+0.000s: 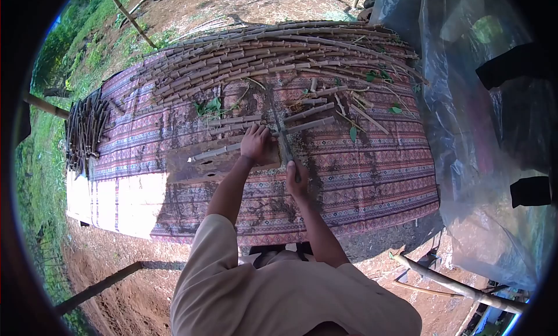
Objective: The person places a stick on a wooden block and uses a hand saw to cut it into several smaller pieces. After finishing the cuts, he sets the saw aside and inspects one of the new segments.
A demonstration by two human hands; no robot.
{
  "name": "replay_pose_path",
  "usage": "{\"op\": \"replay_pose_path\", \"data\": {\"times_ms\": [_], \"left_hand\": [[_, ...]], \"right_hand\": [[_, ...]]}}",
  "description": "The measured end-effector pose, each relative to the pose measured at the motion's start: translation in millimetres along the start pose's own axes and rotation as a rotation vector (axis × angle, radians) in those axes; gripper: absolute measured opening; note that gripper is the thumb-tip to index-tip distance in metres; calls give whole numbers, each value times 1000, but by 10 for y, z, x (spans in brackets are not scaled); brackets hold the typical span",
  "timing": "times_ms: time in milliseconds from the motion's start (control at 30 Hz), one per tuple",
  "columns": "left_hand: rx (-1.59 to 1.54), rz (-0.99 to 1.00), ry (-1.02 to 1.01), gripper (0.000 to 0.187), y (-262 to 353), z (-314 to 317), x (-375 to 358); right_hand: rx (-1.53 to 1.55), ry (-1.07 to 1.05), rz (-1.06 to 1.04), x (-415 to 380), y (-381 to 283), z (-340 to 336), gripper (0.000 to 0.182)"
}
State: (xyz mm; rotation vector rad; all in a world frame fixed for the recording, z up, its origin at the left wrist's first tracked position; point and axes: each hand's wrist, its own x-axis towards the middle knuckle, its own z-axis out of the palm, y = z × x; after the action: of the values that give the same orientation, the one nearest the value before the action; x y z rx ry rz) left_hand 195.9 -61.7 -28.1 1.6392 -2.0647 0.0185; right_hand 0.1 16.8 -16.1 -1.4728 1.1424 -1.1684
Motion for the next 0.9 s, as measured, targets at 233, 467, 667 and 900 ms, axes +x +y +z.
{"op": "replay_pose_path", "data": {"times_ms": [233,467,667,900], "left_hand": [[-14,38,13,24,-20,12,-4],[11,36,33,21,-64,90,5],[-17,-4,40,21,60,-65,41],[-30,35,39,21,12,10,1]], "right_hand": [[-42,65,-41,-270,26,-7,29],[161,26,15,-556,24,-60,25],[15,-72,19,-106,149,-88,27],[88,-11,108,-64,-112,-6,27]]}}
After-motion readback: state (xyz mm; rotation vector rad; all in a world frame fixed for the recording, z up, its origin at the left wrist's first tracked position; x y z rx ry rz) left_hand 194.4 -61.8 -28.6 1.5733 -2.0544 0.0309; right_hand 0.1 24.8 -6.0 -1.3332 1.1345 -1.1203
